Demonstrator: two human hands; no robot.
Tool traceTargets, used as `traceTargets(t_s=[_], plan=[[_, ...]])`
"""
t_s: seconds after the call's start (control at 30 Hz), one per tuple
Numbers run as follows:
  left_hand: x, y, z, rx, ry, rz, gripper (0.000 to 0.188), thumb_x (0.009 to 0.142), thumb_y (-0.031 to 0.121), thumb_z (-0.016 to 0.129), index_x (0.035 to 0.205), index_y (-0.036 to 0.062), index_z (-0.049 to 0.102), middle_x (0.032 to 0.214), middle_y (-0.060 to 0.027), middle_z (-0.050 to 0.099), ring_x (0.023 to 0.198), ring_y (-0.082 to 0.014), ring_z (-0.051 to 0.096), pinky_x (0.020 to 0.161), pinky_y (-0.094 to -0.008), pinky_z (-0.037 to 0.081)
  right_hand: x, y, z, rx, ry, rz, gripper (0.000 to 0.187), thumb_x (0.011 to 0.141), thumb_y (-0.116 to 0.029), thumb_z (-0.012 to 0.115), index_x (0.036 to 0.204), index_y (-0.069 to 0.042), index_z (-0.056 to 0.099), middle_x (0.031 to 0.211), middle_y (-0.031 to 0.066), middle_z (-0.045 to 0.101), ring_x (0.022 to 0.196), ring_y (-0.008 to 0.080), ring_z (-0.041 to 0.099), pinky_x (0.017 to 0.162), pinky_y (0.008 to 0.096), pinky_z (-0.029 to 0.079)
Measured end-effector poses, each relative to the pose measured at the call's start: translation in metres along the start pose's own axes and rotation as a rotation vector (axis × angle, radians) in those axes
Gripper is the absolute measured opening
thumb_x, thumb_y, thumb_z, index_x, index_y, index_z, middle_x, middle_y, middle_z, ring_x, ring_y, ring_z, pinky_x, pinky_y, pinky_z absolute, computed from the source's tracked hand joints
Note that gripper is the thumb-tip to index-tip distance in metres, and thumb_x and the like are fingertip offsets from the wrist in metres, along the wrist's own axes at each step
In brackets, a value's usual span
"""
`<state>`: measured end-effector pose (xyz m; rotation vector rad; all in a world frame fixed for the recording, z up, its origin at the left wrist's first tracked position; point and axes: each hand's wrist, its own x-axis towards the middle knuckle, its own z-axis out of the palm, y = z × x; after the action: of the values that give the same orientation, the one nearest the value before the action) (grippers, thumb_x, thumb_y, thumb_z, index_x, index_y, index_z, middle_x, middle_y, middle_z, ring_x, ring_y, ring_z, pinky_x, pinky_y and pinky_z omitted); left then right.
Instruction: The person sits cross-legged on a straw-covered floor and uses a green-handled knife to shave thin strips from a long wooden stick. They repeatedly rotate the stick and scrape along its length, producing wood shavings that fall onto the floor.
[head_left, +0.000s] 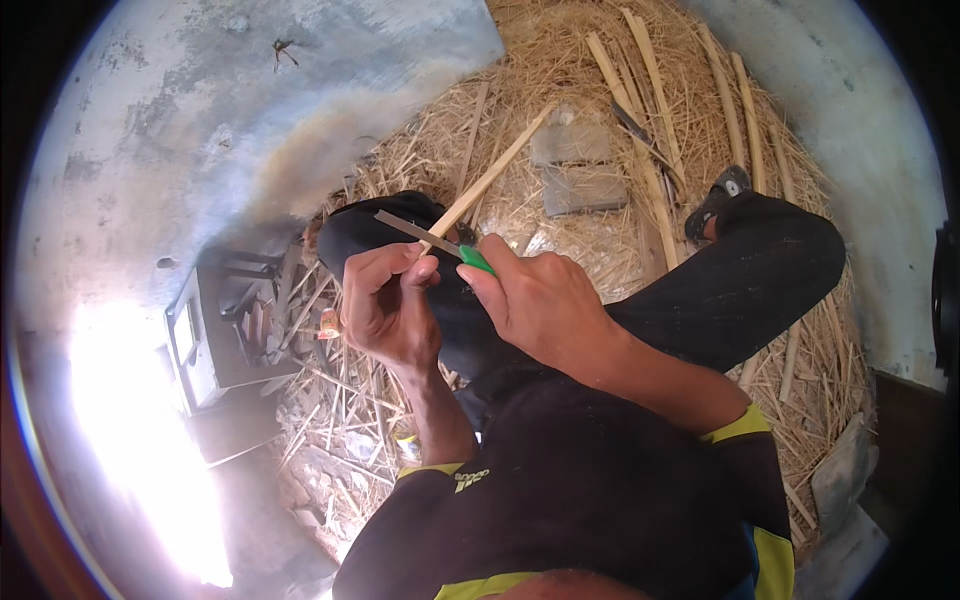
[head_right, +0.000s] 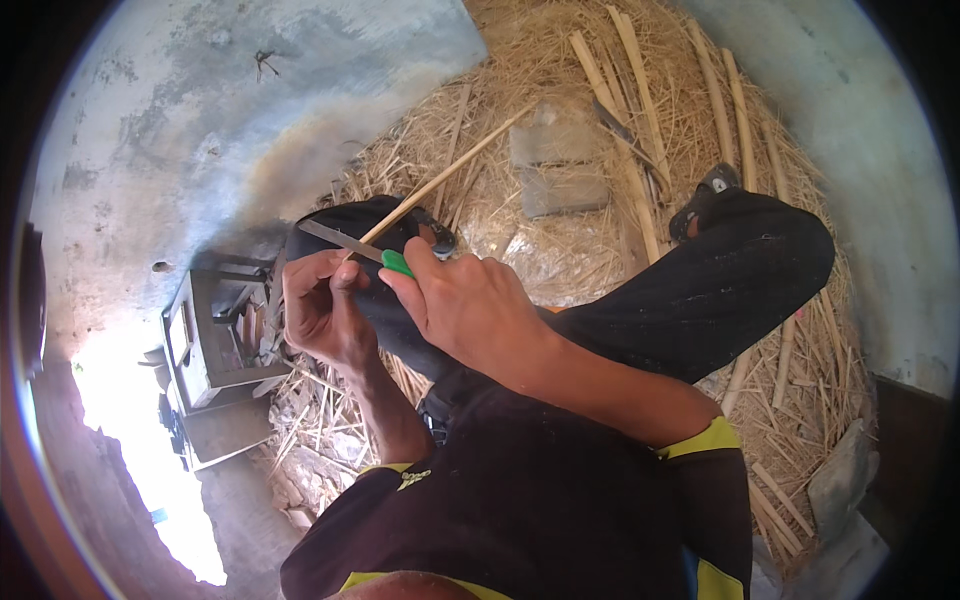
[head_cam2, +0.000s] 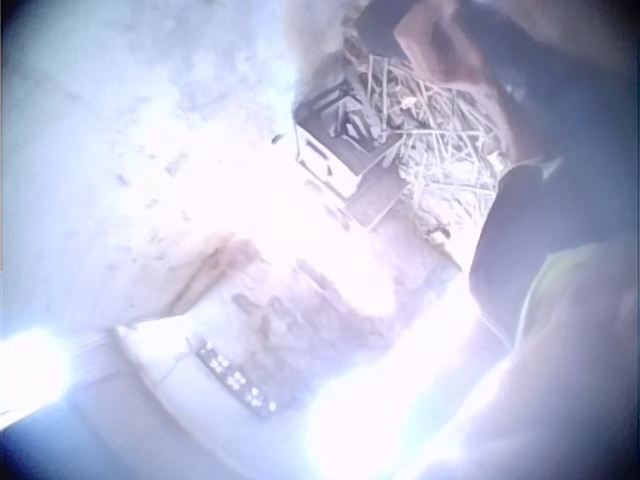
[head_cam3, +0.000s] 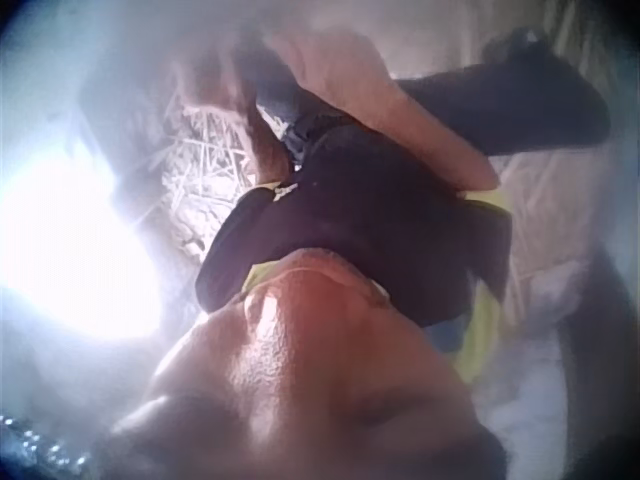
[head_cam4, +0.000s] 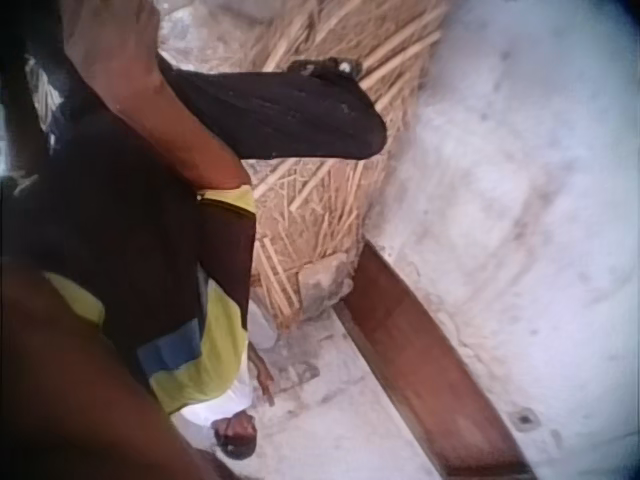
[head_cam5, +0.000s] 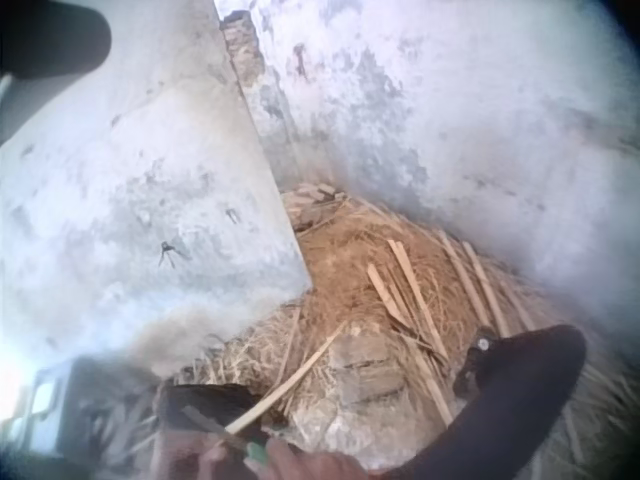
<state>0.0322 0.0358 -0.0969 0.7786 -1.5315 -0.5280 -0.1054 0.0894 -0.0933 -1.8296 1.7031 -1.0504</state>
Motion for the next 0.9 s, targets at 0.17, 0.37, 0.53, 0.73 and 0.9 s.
traceTargets(t_s=[0.17,0.37,0.53,0.73,0.9], plan=[[-0.010,-0.007,0.003,-0.006,0.048,-0.034,0.011,0.079,-0.006,0.068,0.085,-0.0041,0.060,0.083,-0.0118,0.061,0.059,-0.0124,0.056,0.052,-0.0215,0.045,-0.003,0.023,0.019,-0.090,0.075,-0.072,0.022,0.093,-0.025,0.053,0.093,-0.003,0.056,0.057,0.0176,0.057,0.053,0.0372,0.060,0.048,0.0468,0.048],[0.023,-0.003,0.018,-0.151,0.162,0.139,0.006,0.084,-0.001,0.064,0.083,-0.0034,0.058,0.078,-0.0106,0.059,0.057,-0.0119,0.053,0.049,-0.0207,0.042,-0.015,0.133,0.001,-0.291,0.062,0.227,0.026,0.096,-0.021,0.044,0.097,-0.001,0.059,0.071,0.0253,0.060,0.065,0.0395,0.062,0.056,0.0477,0.049],[0.008,0.009,0.019,-0.198,0.085,0.059,0.013,0.080,-0.003,0.069,0.085,-0.0058,0.058,0.084,-0.0143,0.058,0.063,-0.0154,0.057,0.051,-0.0232,0.051,0.002,0.014,-0.053,0.376,-0.039,0.109,0.031,0.098,-0.028,0.044,0.094,0.001,0.053,0.057,0.0227,0.052,0.057,0.0441,0.056,0.050,0.0486,0.043],[0.010,0.005,0.016,-0.225,0.041,0.063,0.013,0.079,-0.005,0.069,0.086,-0.0064,0.058,0.087,-0.0155,0.056,0.068,-0.0166,0.059,0.052,-0.0235,0.054,-0.001,-0.003,-0.029,0.388,-0.086,-0.068,0.029,0.098,-0.029,0.045,0.098,-0.001,0.052,0.052,0.0200,0.051,0.056,0.0403,0.059,0.048,0.0482,0.044],[0.015,0.003,0.012,-0.178,0.022,0.077,0.016,0.075,-0.001,0.073,0.082,-0.0045,0.060,0.086,-0.0143,0.056,0.070,-0.0186,0.059,0.057,-0.0250,0.050,0.006,0.048,-0.007,0.002,-0.034,0.156,0.024,0.097,-0.022,0.047,0.093,0.001,0.052,0.058,0.0235,0.054,0.058,0.0417,0.058,0.050,0.0470,0.043]])
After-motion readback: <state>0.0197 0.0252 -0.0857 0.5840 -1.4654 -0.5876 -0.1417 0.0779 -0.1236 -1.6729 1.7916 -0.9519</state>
